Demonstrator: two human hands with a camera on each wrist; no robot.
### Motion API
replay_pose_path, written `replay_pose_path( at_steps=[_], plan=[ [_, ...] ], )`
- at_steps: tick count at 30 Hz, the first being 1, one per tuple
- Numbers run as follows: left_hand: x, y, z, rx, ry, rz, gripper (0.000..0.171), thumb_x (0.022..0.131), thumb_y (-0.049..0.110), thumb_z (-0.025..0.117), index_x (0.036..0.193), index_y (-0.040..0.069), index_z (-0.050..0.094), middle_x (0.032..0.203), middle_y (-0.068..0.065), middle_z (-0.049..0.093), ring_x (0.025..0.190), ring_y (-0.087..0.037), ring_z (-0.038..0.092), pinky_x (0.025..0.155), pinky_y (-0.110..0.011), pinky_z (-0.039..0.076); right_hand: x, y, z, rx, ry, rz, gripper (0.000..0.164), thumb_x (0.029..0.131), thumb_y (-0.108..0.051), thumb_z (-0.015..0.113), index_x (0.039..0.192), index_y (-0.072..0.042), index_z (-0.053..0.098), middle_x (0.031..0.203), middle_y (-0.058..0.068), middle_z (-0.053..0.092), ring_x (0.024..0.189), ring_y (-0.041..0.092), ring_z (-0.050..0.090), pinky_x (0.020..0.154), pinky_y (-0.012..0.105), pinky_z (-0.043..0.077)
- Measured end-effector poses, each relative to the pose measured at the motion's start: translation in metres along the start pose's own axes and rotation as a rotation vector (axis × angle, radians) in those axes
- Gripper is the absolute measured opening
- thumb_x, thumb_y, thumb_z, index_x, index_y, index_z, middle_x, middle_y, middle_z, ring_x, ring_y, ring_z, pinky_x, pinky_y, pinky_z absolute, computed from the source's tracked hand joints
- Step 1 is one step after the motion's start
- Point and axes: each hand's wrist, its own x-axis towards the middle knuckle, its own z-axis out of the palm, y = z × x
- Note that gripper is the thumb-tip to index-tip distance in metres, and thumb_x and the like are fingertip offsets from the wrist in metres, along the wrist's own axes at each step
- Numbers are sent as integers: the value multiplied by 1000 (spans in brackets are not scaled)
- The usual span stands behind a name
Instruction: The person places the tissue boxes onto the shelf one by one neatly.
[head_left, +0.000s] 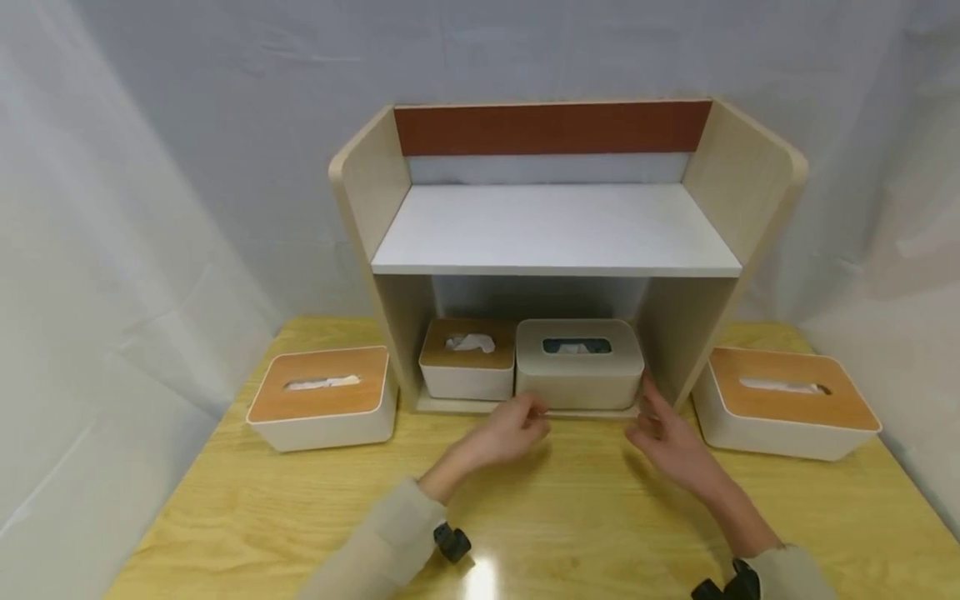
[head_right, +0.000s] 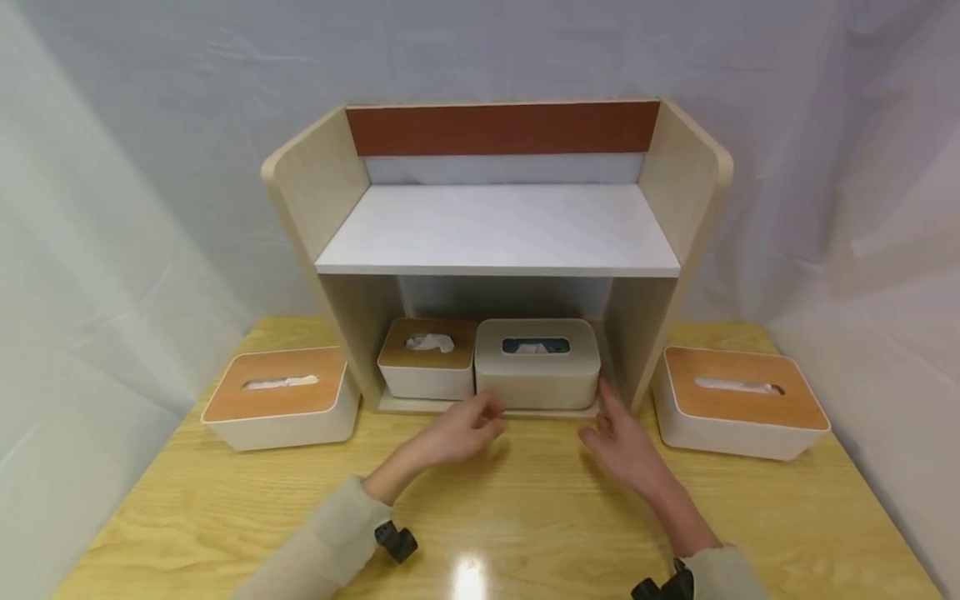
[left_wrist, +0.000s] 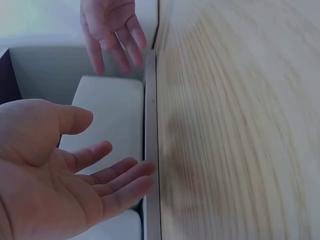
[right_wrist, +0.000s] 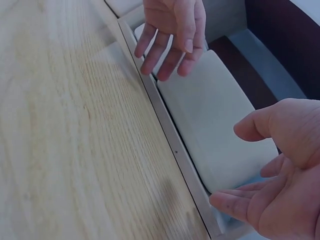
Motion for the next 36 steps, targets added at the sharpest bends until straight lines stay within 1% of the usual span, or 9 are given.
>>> replay_pose_path(
  at_steps=[6, 12, 17, 21, 24, 28, 32, 34, 36],
  plan=[
    [6, 18, 9, -15, -20, 13, 32, 101, 17, 55, 127, -2, 56, 124, -20, 62, 117, -32, 59, 97, -42, 50, -11, 0, -12, 11, -24, 15, 74, 100, -13, 58, 155, 8, 13, 149, 40, 29, 130, 53, 43, 96, 51, 49],
    [9, 37, 26, -5, -87, 48, 35, 102, 21, 54, 132, 2, 53, 130, -17, 60, 119, -26, 58, 96, -33, 50, -32, 7, -32, 11, -28, 35, 67, 102, -16, 55, 155, 6, 19, 146, 38, 37, 125, 51, 50, 88, 35, 53],
    [12, 57, 41, -14, -147, 104, 38, 103, 23, 54, 135, 3, 51, 134, -16, 59, 120, -22, 58, 94, -24, 49, -47, 18, -54, -61, -1, 36, 59, 104, -18, 53, 150, 9, 29, 139, 37, 46, 120, 46, 54, 83, 23, 52],
    [16, 71, 54, 0, -186, 134, 40, 102, 24, 54, 137, 5, 50, 133, -15, 59, 118, -16, 58, 92, -20, 48, -59, 26, -73, -106, 41, 55, 55, 104, -21, 53, 147, 9, 36, 136, 33, 51, 114, 9, 59, 81, 14, 49],
    [20, 81, 64, 9, -207, 144, 43, 102, 25, 55, 139, 6, 49, 134, -13, 58, 117, -13, 58, 91, -17, 47, -68, 32, -87, -130, 67, 91, 53, 105, -25, 52, 145, 7, 39, 137, 33, 50, 100, -17, 49, 77, 14, 49],
    [23, 94, 75, 6, -239, 143, 47, 101, 25, 55, 143, 6, 46, 136, -12, 58, 113, -10, 60, 88, -15, 47, -77, 39, -103, -172, 135, 109, 51, 104, -26, 52, 141, 8, 43, 137, 32, 51, 94, -23, 44, 71, 12, 48],
    [25, 104, 87, -8, -281, 132, 53, 101, 26, 55, 148, 7, 41, 138, -12, 56, 112, -10, 62, 88, -14, 47, -86, 51, -117, -193, 237, 93, 50, 103, -24, 55, 138, 10, 44, 124, -10, 60, 91, -24, 45, 68, 8, 46],
    [25, 109, 92, -12, -296, 127, 57, 101, 28, 54, 151, 8, 36, 140, -12, 55, 118, -10, 59, 91, -15, 46, -91, 57, -125, -182, 279, 86, 51, 103, -22, 55, 138, 12, 43, 115, -30, 50, 90, -24, 46, 68, 7, 45],
    [26, 112, 96, -6, -297, 136, 60, 102, 29, 53, 153, 8, 32, 143, -13, 53, 126, -12, 54, 97, -17, 44, -95, 62, -132, -159, 300, 93, 53, 103, -21, 54, 139, 15, 39, 110, -39, 41, 88, -24, 45, 66, 7, 45]
  ],
)
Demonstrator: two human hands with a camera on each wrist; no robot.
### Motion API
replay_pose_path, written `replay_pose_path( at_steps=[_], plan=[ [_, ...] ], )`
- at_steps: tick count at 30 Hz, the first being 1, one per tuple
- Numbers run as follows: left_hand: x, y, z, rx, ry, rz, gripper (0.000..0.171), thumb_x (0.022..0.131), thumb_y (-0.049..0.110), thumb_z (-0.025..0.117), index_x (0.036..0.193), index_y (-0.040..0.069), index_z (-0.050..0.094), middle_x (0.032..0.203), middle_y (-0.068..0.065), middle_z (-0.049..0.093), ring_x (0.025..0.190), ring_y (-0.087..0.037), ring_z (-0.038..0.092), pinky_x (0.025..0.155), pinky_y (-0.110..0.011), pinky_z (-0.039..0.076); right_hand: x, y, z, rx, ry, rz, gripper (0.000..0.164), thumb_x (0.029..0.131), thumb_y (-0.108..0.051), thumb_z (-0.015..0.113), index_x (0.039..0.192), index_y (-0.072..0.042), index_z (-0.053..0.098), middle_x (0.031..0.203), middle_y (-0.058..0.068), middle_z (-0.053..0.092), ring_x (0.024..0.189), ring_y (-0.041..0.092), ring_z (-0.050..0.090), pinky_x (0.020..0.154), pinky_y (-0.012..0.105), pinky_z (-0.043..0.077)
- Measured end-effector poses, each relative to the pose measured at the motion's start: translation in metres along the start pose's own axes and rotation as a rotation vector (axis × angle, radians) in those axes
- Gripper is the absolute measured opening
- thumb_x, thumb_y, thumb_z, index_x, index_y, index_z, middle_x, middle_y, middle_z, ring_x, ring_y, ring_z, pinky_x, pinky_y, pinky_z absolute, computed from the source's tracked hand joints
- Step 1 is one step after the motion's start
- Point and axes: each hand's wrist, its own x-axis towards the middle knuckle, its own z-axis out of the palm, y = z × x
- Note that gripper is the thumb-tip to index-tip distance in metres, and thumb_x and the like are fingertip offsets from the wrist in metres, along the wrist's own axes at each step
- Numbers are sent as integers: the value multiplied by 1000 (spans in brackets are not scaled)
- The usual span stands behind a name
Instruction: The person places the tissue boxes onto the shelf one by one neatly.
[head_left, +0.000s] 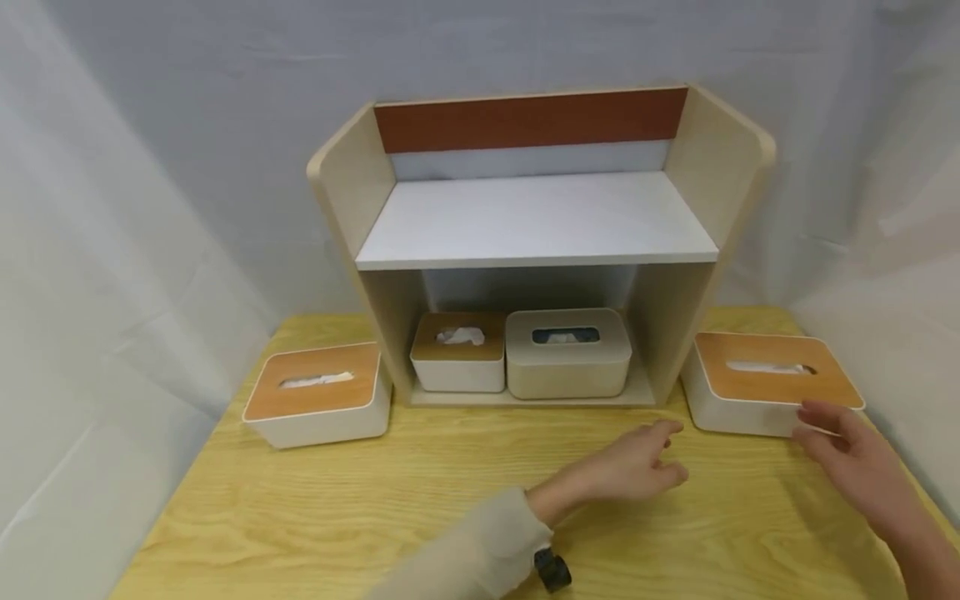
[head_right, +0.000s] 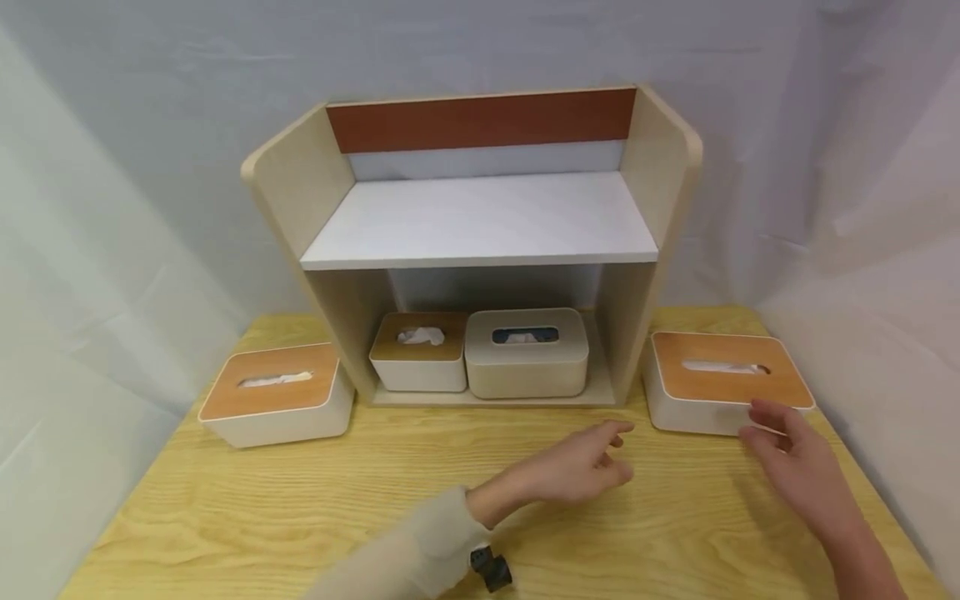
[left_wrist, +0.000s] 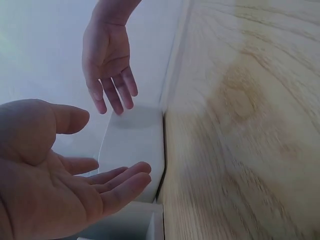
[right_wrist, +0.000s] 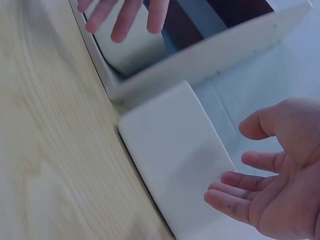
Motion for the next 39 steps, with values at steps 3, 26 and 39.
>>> replay_pose_path(
  at_steps=[3, 26, 39],
  plan=[
    [6, 5, 3, 28, 14, 9, 66, 102, 31, 52, 157, 8, 22, 153, -10, 41, 140, -15, 39, 109, -23, 36, 0, 6, -9, -15, 47, 27, 56, 103, -21, 53, 141, 17, 35, 108, -36, 42, 85, -25, 45, 64, 8, 46],
    [74, 16, 35, -210, 160, -224, 97, 88, 24, 68, 161, 21, 3, 165, -10, 14, 146, -19, 27, 110, -28, 36, 46, 45, -27, -43, -123, 185, 103, 100, -39, 58, 152, 0, -22, 152, 45, -6, 113, 61, 39, 78, 58, 47],
    [95, 12, 46, -230, 217, -245, 102, 87, 23, 70, 161, 16, 0, 165, -12, 7, 148, -19, 21, 107, -23, 37, 55, 72, -30, -48, -243, 158, 98, 102, -39, 54, 153, -15, -26, 146, 47, 19, 89, 6, 57, 67, 38, 54]
  ],
)
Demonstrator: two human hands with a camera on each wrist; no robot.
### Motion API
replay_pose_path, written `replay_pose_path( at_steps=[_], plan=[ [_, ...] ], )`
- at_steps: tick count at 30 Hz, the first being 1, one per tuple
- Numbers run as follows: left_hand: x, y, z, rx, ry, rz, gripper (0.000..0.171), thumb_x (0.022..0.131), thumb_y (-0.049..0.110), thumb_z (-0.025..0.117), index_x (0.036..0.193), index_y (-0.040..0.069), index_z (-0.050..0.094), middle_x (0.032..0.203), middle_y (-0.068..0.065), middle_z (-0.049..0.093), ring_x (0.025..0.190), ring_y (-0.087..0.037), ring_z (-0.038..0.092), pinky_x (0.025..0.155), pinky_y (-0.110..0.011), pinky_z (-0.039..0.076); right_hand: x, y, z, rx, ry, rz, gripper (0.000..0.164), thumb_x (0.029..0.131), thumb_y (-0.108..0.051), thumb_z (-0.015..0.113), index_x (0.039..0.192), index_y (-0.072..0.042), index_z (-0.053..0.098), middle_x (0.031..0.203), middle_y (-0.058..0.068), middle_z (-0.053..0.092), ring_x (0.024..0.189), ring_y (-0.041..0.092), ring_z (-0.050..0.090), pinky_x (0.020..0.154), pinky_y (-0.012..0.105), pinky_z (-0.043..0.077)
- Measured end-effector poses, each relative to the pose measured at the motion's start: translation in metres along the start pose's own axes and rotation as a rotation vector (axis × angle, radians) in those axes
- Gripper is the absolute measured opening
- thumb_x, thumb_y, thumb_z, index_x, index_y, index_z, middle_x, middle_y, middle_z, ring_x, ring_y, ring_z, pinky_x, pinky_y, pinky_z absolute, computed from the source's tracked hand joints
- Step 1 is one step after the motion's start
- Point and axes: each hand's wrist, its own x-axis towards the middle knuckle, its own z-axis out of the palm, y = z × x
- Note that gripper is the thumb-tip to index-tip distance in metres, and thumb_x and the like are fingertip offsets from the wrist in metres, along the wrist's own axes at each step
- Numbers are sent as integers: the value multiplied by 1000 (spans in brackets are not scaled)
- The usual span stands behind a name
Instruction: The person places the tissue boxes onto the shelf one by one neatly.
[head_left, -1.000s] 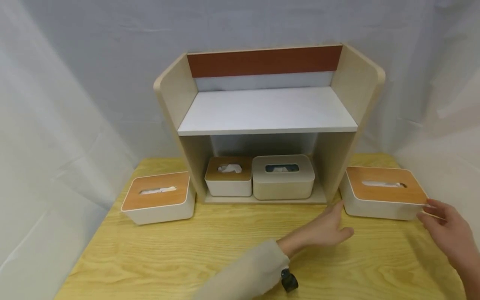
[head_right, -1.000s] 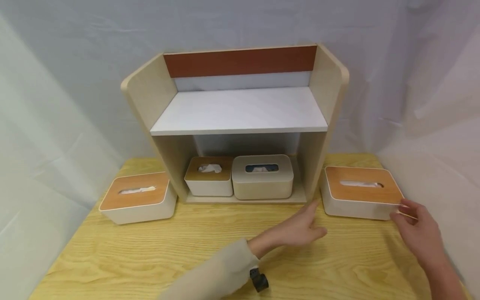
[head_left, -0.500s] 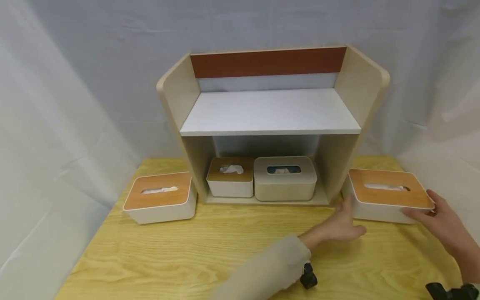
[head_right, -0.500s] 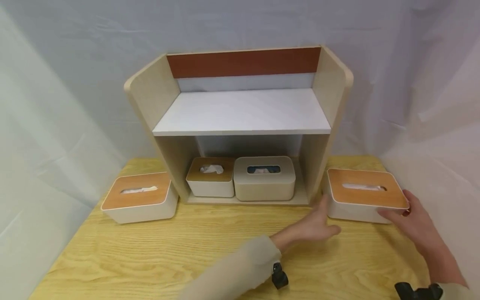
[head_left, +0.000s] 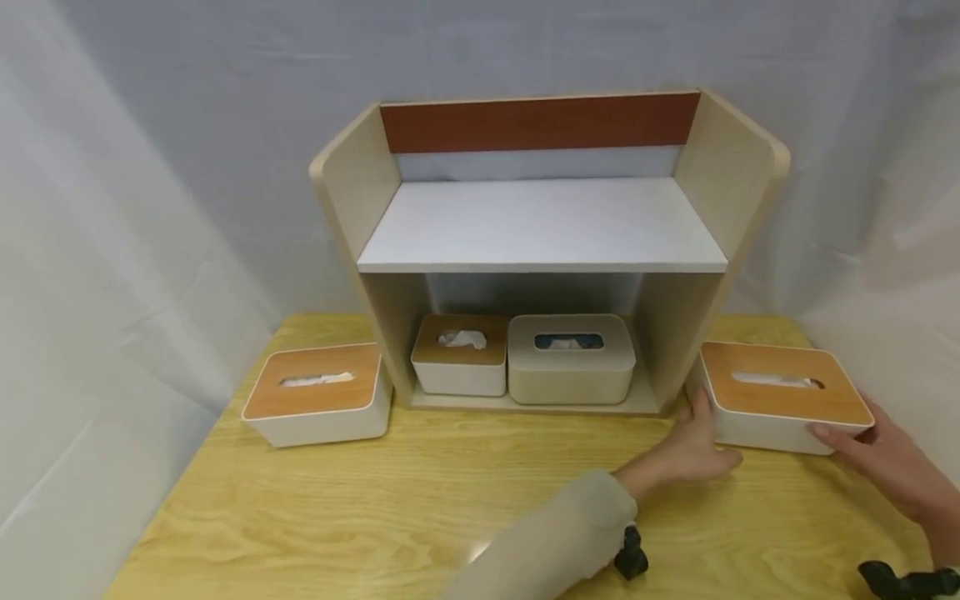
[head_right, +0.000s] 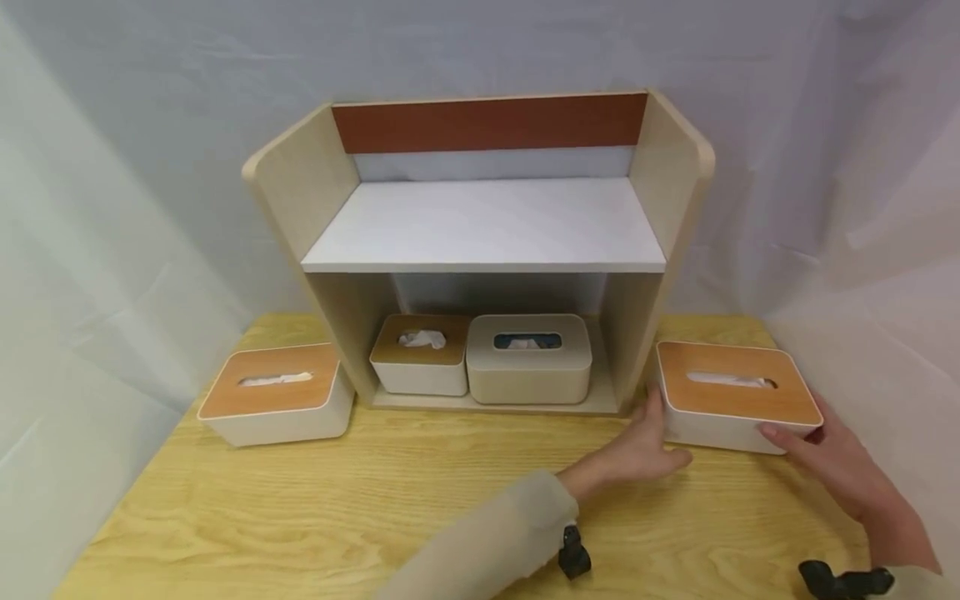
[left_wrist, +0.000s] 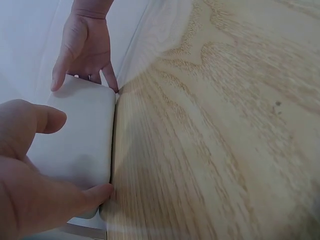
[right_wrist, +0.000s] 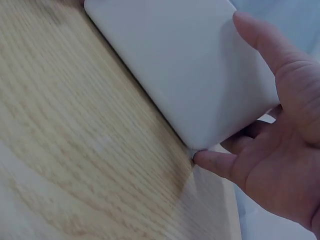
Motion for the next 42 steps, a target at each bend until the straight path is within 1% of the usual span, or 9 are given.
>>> replay_pose_path(
  at_steps=[3, 9, 14, 17, 20, 29, 32, 38, 42],
  plan=[
    [-1, 1, 2, 15, 8, 3, 103, 87, 22, 71, 161, 15, -1, 164, -15, 10, 147, -21, 24, 100, -21, 42, -1, 0, 2, 2, -30, -10, 96, 103, -39, 53, 154, -18, -25, 151, 45, 11, 96, 8, 55, 66, 30, 53],
    [-1, 1, 4, 45, 5, 0, 106, 86, 22, 71, 160, 18, -5, 164, -13, 14, 146, -21, 26, 99, -22, 43, -3, -1, 4, 2, -32, -9, 97, 102, -38, 54, 154, -13, -24, 154, 43, 5, 121, 57, 35, 69, 28, 50],
    [-2, 2, 4, 69, 12, 3, 108, 85, 21, 72, 160, 19, -7, 164, -10, 14, 146, -23, 25, 101, -24, 43, -1, -4, 5, 15, -14, -3, 97, 101, -40, 56, 154, -21, -23, 157, 38, 0, 130, 61, 23, 85, 48, 48],
    [-2, 2, 4, 72, 13, 7, 109, 84, 19, 72, 160, 19, -6, 163, -11, 15, 146, -23, 26, 98, -23, 44, -2, -4, 6, 36, -13, -20, 95, 102, -37, 55, 155, -22, -23, 157, 39, 1, 129, 61, 22, 84, 35, 50],
    [-2, 2, 4, 73, 10, 4, 109, 84, 19, 72, 160, 19, -6, 163, -11, 15, 146, -23, 27, 95, -22, 45, -2, -2, 7, 36, -10, -39, 94, 102, -34, 55, 155, -21, -22, 155, 41, 4, 127, 60, 26, 66, 12, 39],
    [-5, 3, 7, 97, 5, -15, 110, 84, 21, 74, 160, 19, -5, 163, -11, 17, 145, -22, 29, 100, -24, 43, -6, 0, 10, 35, 4, -45, 92, 103, -34, 54, 156, -19, -20, 158, 37, 0, 131, 56, 22, 67, 7, 37],
    [-7, 5, 7, 106, 5, -22, 110, 84, 21, 74, 160, 20, -6, 162, -10, 18, 144, -21, 29, 103, -25, 42, -7, 1, 11, 34, 7, -48, 91, 103, -34, 54, 156, -20, -19, 158, 37, 0, 133, 47, 28, 67, 7, 37],
    [-11, 6, 6, 72, -5, -43, 110, 85, 22, 75, 160, 20, -5, 162, -9, 18, 144, -21, 30, 98, -25, 46, -11, 3, 12, 32, 15, -98, 86, 103, -28, 55, 159, -20, -10, 156, 36, 15, 104, -17, 37, 70, 11, 44],
    [-16, 5, 7, 67, -9, -40, 108, 84, 22, 74, 160, 19, -3, 161, -10, 20, 144, -22, 31, 96, -25, 46, -16, 4, 14, 52, 6, -102, 83, 104, -28, 53, 160, -25, -8, 151, 33, 20, 99, -19, 41, 70, 17, 48]
  ],
)
